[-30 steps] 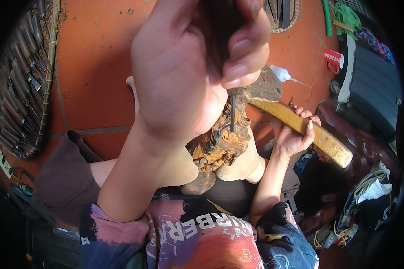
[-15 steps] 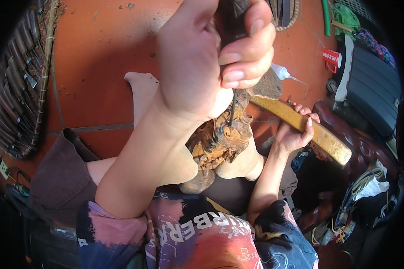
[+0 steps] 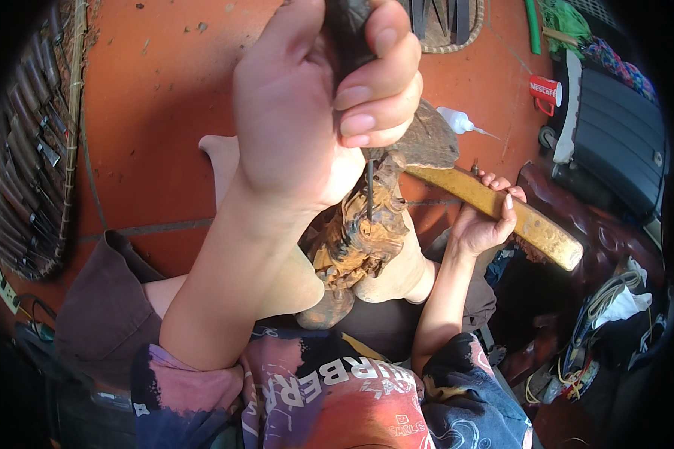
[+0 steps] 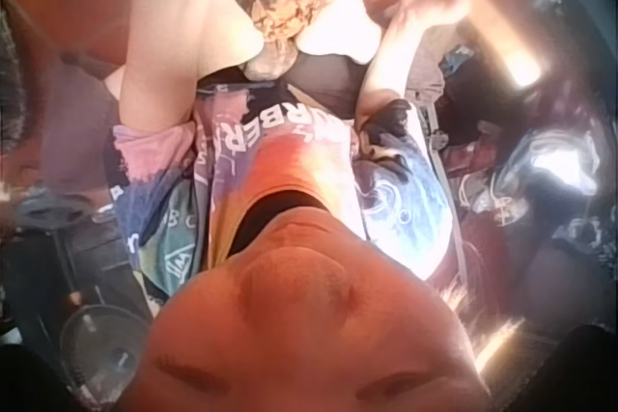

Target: The person carves a wooden sculpture using a chisel and a wooden mallet. They repeatedly strike the chisel to shape the wood, occasionally switching tools from a nearby basket.

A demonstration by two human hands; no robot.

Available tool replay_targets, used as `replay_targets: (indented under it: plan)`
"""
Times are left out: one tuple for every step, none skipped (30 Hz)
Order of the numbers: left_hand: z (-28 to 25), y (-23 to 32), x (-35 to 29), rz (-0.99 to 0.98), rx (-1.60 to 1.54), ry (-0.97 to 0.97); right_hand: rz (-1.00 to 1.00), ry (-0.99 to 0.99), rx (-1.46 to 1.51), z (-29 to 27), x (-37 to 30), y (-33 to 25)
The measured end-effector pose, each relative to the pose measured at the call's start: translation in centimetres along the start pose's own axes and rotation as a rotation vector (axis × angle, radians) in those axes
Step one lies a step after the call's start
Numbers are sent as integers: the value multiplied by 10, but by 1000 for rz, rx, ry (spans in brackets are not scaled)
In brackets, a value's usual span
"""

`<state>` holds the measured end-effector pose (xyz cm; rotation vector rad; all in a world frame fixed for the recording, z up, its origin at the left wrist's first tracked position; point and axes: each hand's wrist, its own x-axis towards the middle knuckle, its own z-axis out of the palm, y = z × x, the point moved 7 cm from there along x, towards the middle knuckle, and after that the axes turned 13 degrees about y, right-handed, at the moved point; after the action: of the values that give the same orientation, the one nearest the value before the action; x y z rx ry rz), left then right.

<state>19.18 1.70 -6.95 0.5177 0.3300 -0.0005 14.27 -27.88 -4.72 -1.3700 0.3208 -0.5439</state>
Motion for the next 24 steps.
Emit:
replay_targets:
  plan:
    - [1,1,0,0,-5,0,1,0,-2,1,0,1]
    - [2,-1,1,-4,-14,-3,-1,1,-4,0,1,1]
    - [2,-1,0,-9,-19,-10,-2,1,-6,0,2,1]
    - [2,-1,1,-14,-25,-13,-3,1,-7,0,3,2]
    - [3,-1,0,-15,-32,-15,-2,0,-4,1,2,1]
    - [5,-1,0,-16,-37,-20,-1,-2,-1,2,2,1]
    - [6,-1,-1,-17,-45,-22,0,-3,2,2,2,1]
    - [7,-1,0,-19,-49,-24,-1,-4,1,2,2,1]
    - [7,-1,-1,-21,-54,-25,-2,-5,0,2,2,1]
    - [8,-1,-1,-25,-58,-27,-3,-6,-1,2,2,1]
    - [9,-2,-1,-31,-65,-32,-3,-4,-1,1,1,1]
    - [10,-2,-1,-31,-67,-34,-2,-1,-2,1,1,1]
    - [11,-2,-2,-36,-73,-38,-2,2,-2,1,1,0]
    - [11,-2,-2,-40,-73,-40,-3,6,-6,2,1,0]
    - [12,-2,-2,-43,-80,-43,-3,10,-10,3,1,0]
    - [12,-2,-2,-45,-86,-44,-4,14,-13,3,1,0]
    - [12,-2,-2,-51,-88,-47,-4,15,-12,2,1,0]
    - [13,-2,-2,-56,-94,-49,-4,15,-11,1,1,0]
    - [14,-1,-2,-61,-100,-55,-4,16,-10,1,1,0]
    - [15,-2,-2,-64,-104,-55,-2,15,-9,1,1,0]
    - [15,-2,-2,-67,-104,-56,-1,13,-9,1,1,1]
    - [15,-2,-3,-68,-107,-58,0,12,-8,1,1,1]
    - [16,-2,-3,-76,-113,-59,-2,11,-11,1,1,0]
    - [17,-2,-3,-79,-115,-65,-3,11,-13,1,1,0]
